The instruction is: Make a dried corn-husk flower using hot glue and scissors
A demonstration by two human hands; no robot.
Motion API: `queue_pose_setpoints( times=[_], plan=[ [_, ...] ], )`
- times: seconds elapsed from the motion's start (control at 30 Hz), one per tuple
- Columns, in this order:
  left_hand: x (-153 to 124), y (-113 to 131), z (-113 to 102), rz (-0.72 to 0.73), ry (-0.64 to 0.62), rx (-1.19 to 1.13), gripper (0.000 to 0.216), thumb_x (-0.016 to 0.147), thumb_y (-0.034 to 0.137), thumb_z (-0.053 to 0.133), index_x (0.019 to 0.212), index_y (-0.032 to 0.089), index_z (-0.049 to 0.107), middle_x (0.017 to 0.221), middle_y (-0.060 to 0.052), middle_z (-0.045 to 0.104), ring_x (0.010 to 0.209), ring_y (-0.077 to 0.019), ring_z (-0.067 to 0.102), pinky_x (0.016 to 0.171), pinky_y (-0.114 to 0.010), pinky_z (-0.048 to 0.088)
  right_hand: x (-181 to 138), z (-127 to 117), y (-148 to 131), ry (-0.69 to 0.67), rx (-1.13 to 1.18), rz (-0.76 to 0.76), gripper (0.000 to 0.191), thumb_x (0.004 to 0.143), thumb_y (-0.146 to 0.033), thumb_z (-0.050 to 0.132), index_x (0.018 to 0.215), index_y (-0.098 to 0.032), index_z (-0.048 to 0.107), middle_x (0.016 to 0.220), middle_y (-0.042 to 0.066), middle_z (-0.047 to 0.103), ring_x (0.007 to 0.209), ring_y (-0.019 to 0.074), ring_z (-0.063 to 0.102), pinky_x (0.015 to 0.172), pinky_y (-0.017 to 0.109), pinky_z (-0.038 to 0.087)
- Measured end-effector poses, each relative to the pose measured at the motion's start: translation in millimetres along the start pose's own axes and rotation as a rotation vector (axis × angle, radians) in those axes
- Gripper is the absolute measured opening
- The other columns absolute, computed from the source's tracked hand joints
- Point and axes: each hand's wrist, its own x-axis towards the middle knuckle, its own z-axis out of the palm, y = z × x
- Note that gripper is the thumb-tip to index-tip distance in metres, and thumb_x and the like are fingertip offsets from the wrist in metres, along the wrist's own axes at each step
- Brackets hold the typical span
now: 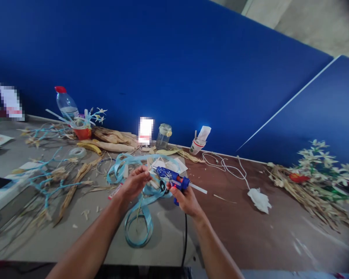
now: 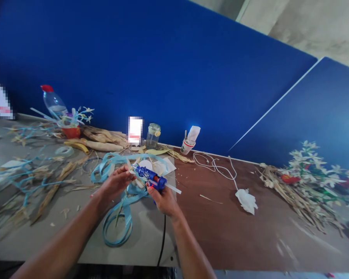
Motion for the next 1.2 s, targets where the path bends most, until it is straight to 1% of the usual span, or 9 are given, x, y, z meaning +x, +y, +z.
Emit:
queue_pose_setpoints(
  times=[0.17, 0.27, 0.47, 0.67, 0.77, 0.9, 1.1, 1.2],
  plan=[
    [1.2, -1.6, -1.5, -0.012, -0.018, 0.026, 0.013, 0.064, 0.015, 0.074, 0.068, 0.016, 0.061, 0.055, 0.003, 0.058, 0.056, -0.0101, 0.057, 0.067, -0.024, 0.046, 1.6, -2.4, 7.9, -0.049, -0.05, -0.015, 0.04, 0.078, -0.053, 0.055, 0.093, -0.018, 0.066, 0.087, 0.007, 0.067, 0.076, 0.0196, 0.06, 0.072, 0.032, 0.049],
    [1.7, -2.0, -1.5, -0.011, -0.019, 0.039, 0.014, 0.063, 0.016, 0.075, 0.068, 0.015, 0.062, 0.057, 0.002, 0.059, 0.056, -0.0103, 0.058, 0.066, -0.025, 0.046, 1.9, -2.3, 9.2, -0.042, -0.052, -0.041, 0.037, 0.079, -0.051, 0.053, 0.092, -0.018, 0.066, 0.085, 0.006, 0.066, 0.074, 0.0182, 0.058, 0.068, 0.03, 0.048],
    [1.2, -1.9, -1.0, -0.005, -0.023, 0.056, 0.014, 0.064, 0.017, 0.075, 0.067, 0.014, 0.061, 0.059, 0.001, 0.061, 0.06, -0.0107, 0.059, 0.069, -0.025, 0.045, -0.8, -2.2, 6.8, -0.045, -0.076, -0.032, 0.034, 0.08, -0.049, 0.053, 0.087, -0.018, 0.064, 0.077, 0.004, 0.062, 0.066, 0.0151, 0.052, 0.061, 0.026, 0.045],
    [-0.2, 0.2, 0.6, -0.003, 0.028, 0.062, 0.017, 0.061, 0.016, 0.076, 0.068, 0.015, 0.061, 0.06, 0.002, 0.062, 0.059, -0.0111, 0.06, 0.067, -0.024, 0.045, -2.8, -4.7, 7.8, -0.069, -0.099, -0.032, 0.032, 0.08, -0.048, 0.054, 0.087, -0.018, 0.063, 0.076, 0.003, 0.06, 0.069, 0.015, 0.051, 0.067, 0.027, 0.045],
    [-0.7, 1.2, 2.3, -0.003, 0.028, 0.081, 0.017, 0.061, 0.017, 0.076, 0.067, 0.015, 0.061, 0.06, 0.001, 0.062, 0.059, -0.0118, 0.06, 0.066, -0.024, 0.044, -2.8, -4.6, 8.9, -0.064, -0.091, -0.029, 0.033, 0.079, -0.048, 0.054, 0.089, -0.017, 0.063, 0.075, 0.002, 0.06, 0.066, 0.0138, 0.049, 0.065, 0.026, 0.045],
    [-0.3, 0.5, 2.7, 0.003, 0.002, 0.082, 0.017, 0.061, 0.018, 0.076, 0.066, 0.015, 0.061, 0.061, 0.0, 0.063, 0.059, -0.0115, 0.059, 0.067, -0.025, 0.044, -2.0, -4.4, 11.0, -0.058, -0.086, -0.044, 0.032, 0.08, -0.048, 0.053, 0.085, -0.018, 0.062, 0.07, 0.001, 0.056, 0.059, 0.0117, 0.044, 0.058, 0.024, 0.043],
    [0.0, -0.1, 1.7, 0.0, 0.003, 0.086, 0.017, 0.061, 0.018, 0.077, 0.068, 0.015, 0.062, 0.063, 0.001, 0.063, 0.061, -0.011, 0.059, 0.068, -0.025, 0.045, -2.3, -5.8, 8.3, -0.062, -0.132, -0.07, 0.03, 0.081, -0.046, 0.052, 0.082, -0.018, 0.062, 0.068, 0.0, 0.055, 0.061, 0.0123, 0.044, 0.06, 0.025, 0.042],
    [-0.4, 0.8, 2.1, 0.005, 0.001, 0.093, 0.017, 0.061, 0.019, 0.077, 0.068, 0.015, 0.062, 0.064, 0.0, 0.063, 0.062, -0.0118, 0.059, 0.068, -0.025, 0.045, -2.8, -6.3, 6.6, -0.078, -0.14, -0.081, 0.03, 0.081, -0.045, 0.052, 0.081, -0.017, 0.061, 0.067, 0.0, 0.053, 0.061, 0.0122, 0.042, 0.058, 0.024, 0.04]
  ],
)
